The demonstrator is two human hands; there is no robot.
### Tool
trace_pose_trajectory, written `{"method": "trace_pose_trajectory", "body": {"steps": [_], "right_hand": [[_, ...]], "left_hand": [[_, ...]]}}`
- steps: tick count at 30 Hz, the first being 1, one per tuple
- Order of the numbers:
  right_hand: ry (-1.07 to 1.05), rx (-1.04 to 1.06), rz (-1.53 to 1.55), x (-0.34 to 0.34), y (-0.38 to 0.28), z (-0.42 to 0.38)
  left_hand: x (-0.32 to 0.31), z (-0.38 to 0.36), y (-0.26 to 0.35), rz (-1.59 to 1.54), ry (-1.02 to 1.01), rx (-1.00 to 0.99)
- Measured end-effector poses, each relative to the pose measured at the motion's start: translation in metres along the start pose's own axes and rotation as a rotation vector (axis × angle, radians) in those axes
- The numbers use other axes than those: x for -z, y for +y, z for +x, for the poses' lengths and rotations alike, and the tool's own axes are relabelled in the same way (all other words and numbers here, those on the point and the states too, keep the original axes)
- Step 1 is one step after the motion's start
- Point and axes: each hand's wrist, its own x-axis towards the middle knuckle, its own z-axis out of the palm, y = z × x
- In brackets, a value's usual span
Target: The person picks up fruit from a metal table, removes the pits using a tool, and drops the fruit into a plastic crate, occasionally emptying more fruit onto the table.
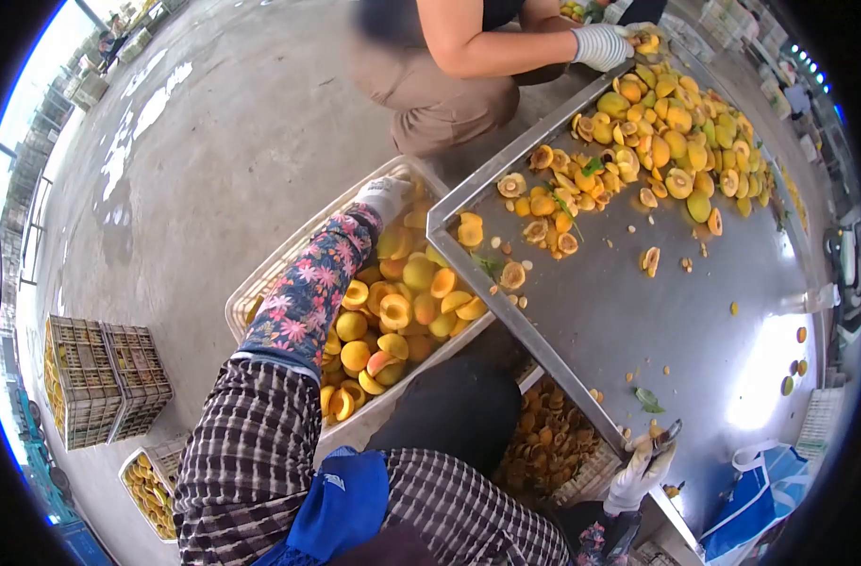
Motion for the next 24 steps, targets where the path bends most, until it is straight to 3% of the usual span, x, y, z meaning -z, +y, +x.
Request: {"method": "trace_pose_trajectory", "body": {"steps": [3, 4, 6, 8, 11, 13, 17, 20, 22, 24], "right_hand": [[-0.010, 0.029, -0.013, 0.002, -0.005, 0.004], [-0.013, 0.012, 0.010, 0.002, -0.005, 0.004], [-0.004, 0.023, 0.017, 0.000, -0.005, 0.006], [0.002, 0.044, 0.037, -0.001, -0.004, 0.005], [-0.036, 0.062, 0.049, -0.001, -0.002, 0.008], [-0.045, 0.073, 0.019, 0.001, -0.003, 0.008], [-0.043, 0.106, 0.066, -0.003, -0.005, 0.008], [0.024, 0.231, -0.119, 0.004, 0.040, 0.007], [0.008, 0.092, -0.055, 0.004, 0.014, 0.006], [-0.006, 0.087, 0.032, -0.006, -0.002, 0.006]], "left_hand": [[-0.015, 0.003, 0.000, -0.048, 0.094, 0.042], [-0.009, -0.009, 0.009, -0.001, 0.039, 0.057], [-0.046, -0.015, 0.000, 0.074, 0.435, -0.060], [-0.059, -0.058, 0.017, 0.107, 0.559, -0.117], [-0.027, -0.154, 0.060, 0.185, 0.188, -0.064], [-0.040, -0.193, 0.045, 0.157, 0.262, -0.077], [-0.041, -0.258, 0.003, 0.102, 0.038, 0.223], [-0.035, -0.264, -0.024, 0.143, 0.150, 0.239], [-0.050, -0.259, -0.046, 0.072, 0.212, 0.324], [-0.061, -0.243, -0.062, 0.120, 0.246, 0.330]]}}
